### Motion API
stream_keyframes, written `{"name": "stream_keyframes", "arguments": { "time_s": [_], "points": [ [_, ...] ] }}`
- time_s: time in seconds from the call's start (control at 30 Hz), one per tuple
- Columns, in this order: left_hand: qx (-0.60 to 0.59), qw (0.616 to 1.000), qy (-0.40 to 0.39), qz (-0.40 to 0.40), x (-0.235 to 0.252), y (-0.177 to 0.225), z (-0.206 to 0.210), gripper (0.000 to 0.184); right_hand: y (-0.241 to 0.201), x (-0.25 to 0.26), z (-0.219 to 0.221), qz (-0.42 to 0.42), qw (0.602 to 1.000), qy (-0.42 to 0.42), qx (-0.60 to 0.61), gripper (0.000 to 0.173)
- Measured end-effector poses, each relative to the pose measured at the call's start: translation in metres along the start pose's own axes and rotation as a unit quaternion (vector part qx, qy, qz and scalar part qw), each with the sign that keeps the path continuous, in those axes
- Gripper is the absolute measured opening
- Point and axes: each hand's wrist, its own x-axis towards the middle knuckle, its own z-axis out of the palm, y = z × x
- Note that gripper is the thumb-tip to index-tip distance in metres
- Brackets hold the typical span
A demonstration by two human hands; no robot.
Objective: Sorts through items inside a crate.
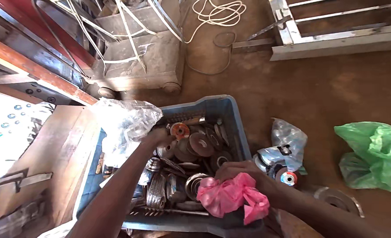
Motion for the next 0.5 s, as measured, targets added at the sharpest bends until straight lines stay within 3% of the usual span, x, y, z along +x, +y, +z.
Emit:
{"name": "stream_keyframes", "arguments": {
  "time_s": [0.07, 0.2, 0.27, 0.3, 0.4, 0.5],
  "points": [
    [-0.014, 0.999, -0.039, -0.019, 0.017, 0.002, 0.005, 0.081, 0.0, 0.0, -0.001, -0.006, 1.0, 0.008, -0.003, 0.034],
    [0.028, 0.999, -0.012, -0.029, 0.01, 0.024, 0.012, 0.06, -0.001, -0.001, 0.001, -0.001, 1.0, 0.004, 0.004, 0.034],
    [0.036, 0.999, 0.019, -0.032, -0.005, 0.032, 0.017, 0.081, -0.002, 0.0, 0.0, -0.001, 1.0, -0.001, 0.002, 0.035],
    [0.039, 0.998, 0.035, -0.024, -0.018, 0.039, 0.02, 0.081, -0.002, 0.0, 0.0, 0.0, 1.0, -0.002, 0.0, 0.034],
    [0.07, 0.997, 0.031, 0.014, -0.065, 0.076, 0.036, 0.057, 0.002, -0.001, -0.001, -0.006, 1.0, -0.003, 0.009, 0.032],
    [0.073, 0.996, 0.007, 0.05, -0.095, 0.104, 0.065, 0.06, 0.008, -0.004, 0.0, -0.017, 0.999, -0.001, 0.027, 0.031]
  ]
}}
